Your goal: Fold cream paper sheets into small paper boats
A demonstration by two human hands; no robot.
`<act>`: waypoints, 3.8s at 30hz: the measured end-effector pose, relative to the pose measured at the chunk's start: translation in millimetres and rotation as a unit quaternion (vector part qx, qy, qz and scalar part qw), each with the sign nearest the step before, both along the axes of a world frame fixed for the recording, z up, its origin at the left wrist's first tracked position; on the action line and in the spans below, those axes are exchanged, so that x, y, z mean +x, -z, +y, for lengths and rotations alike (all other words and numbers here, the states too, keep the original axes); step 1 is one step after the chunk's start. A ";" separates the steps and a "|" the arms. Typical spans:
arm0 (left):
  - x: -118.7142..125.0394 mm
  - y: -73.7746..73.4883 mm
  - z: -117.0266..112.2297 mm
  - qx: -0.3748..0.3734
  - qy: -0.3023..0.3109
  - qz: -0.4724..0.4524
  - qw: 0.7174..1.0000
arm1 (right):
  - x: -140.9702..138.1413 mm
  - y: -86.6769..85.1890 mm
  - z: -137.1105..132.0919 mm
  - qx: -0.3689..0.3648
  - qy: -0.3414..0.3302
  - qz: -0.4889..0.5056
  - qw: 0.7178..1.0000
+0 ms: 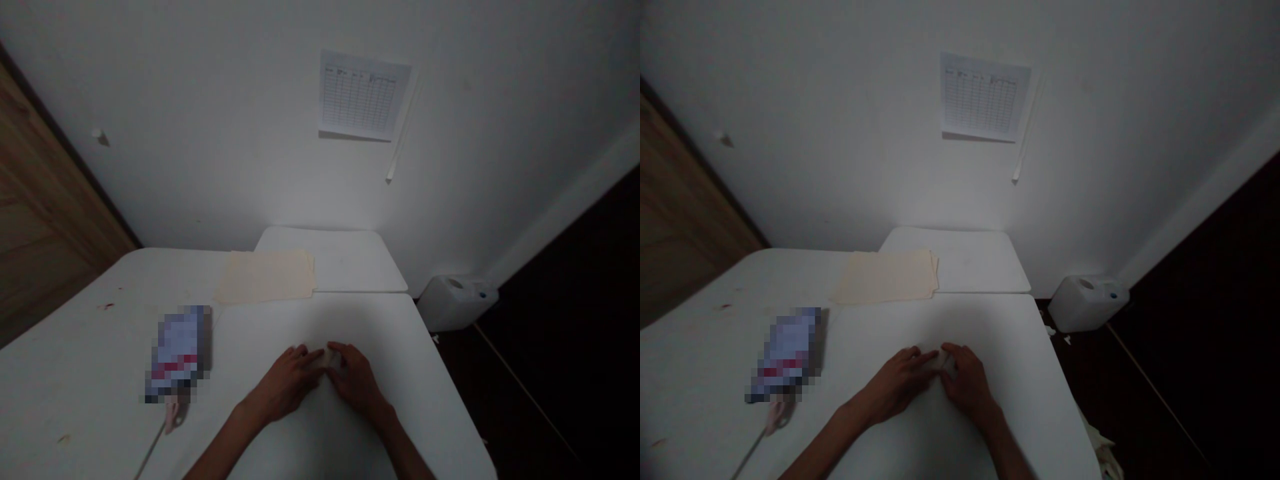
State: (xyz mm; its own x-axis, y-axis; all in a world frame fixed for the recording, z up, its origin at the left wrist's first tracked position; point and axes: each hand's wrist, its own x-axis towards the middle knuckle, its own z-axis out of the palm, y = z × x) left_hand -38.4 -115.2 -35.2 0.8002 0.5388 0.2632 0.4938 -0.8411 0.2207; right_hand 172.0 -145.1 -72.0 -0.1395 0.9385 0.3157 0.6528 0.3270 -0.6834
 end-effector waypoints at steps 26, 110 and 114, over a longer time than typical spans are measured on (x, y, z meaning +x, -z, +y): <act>2.5 13.8 -7.7 -0.041 -0.011 -0.098 0.994 | -4.9 -5.3 2.0 -0.009 0.011 -0.031 0.999; -11.8 50.7 -36.8 0.097 -0.140 -0.042 0.985 | -4.2 -28.0 6.5 -0.110 -0.082 -0.114 0.984; -7.4 41.3 -34.6 0.047 -0.117 -0.046 0.991 | -5.0 -26.9 2.6 -0.100 -0.068 -0.124 0.985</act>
